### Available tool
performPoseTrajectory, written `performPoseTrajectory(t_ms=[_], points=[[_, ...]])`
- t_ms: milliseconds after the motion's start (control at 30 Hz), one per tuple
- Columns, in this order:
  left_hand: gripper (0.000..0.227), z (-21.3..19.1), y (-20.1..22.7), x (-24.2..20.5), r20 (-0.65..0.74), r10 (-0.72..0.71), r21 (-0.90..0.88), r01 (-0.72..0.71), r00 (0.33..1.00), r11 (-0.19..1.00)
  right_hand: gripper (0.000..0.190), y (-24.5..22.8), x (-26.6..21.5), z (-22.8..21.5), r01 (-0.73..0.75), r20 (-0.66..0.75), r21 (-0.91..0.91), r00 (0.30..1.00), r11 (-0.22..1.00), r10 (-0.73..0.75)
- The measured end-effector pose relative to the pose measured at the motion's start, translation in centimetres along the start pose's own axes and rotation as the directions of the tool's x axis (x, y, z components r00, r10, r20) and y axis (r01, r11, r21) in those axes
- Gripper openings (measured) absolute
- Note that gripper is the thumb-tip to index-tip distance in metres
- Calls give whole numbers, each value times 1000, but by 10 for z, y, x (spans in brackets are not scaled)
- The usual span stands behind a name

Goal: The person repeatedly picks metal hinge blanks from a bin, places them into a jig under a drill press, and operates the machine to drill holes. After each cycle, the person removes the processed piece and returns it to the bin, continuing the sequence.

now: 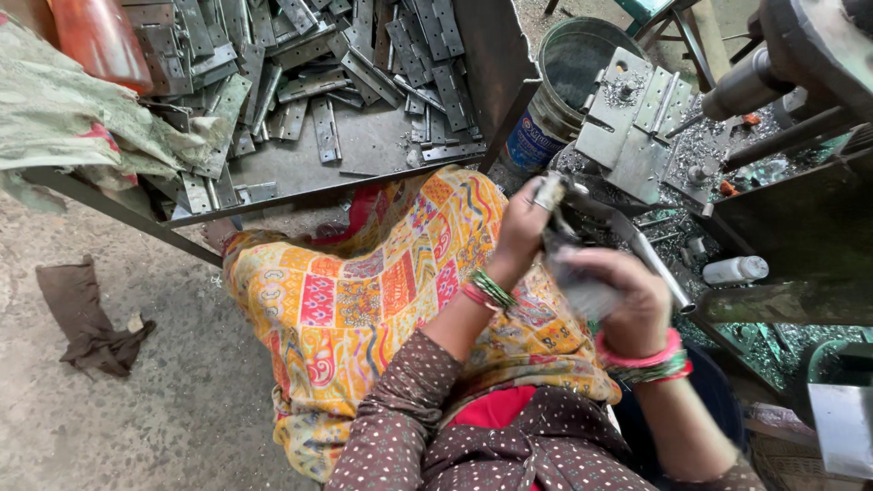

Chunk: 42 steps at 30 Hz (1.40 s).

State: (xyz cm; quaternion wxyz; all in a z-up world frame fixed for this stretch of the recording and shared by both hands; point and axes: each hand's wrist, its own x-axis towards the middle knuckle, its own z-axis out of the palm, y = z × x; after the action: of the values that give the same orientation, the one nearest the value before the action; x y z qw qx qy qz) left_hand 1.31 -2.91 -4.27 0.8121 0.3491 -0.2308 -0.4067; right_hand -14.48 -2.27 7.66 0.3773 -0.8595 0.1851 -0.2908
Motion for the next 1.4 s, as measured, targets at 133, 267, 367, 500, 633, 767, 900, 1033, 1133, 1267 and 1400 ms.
performPoseTrajectory(t_ms=[133, 267, 367, 500, 633, 767, 900, 1033, 1133, 1267, 1400], points=[[23, -19, -13, 6, -44, -76, -12, 76, 996, 997, 41, 29, 2, 22, -312, -29, 425, 933, 850, 358], [24, -20, -41, -9, -186, -89, 254, 136, 978, 958, 41, 83, 14, 49, -367, -98, 545, 865, 754, 492], [34, -47, -54, 10, -323, -110, 208, 184, 940, 961, 36, 99, 3, 61, -413, -54, 546, 851, 729, 523], [34, -76, -73, 22, -465, -91, 102, 156, 880, 982, 26, 77, -14, 51, -425, 127, 319, 905, 847, 406], [31, -77, -88, 19, -423, -29, 16, 39, 906, 999, 30, 34, -14, 26, -266, 434, -20, 866, 964, 248], [28, -66, -79, 24, -415, -43, -16, 40, 909, 999, 37, 7, -5, 23, 285, 662, -121, 737, 951, -137], [25, -60, -62, 19, -409, -71, -122, 23, 910, 992, 36, -1, -14, 49, 489, 724, -145, 645, 860, -244], [28, -65, -45, 21, -388, -77, -88, 46, 919, 995, 27, -2, -21, 60, 551, 714, -227, 655, 803, -247], [29, -86, -32, 29, -356, -66, -74, 42, 932, 996, 24, -3, -21, 50, 529, 645, -286, 723, 799, -248], [26, -128, -1, 36, -396, -31, -134, -24, 918, 991, 18, 3, -18, 20, 363, 449, -370, 876, 855, -178], [34, -149, 32, 34, -405, -37, -200, -49, 914, 978, 23, 18, -14, -13, 11, 114, -268, 993, 963, 20]])
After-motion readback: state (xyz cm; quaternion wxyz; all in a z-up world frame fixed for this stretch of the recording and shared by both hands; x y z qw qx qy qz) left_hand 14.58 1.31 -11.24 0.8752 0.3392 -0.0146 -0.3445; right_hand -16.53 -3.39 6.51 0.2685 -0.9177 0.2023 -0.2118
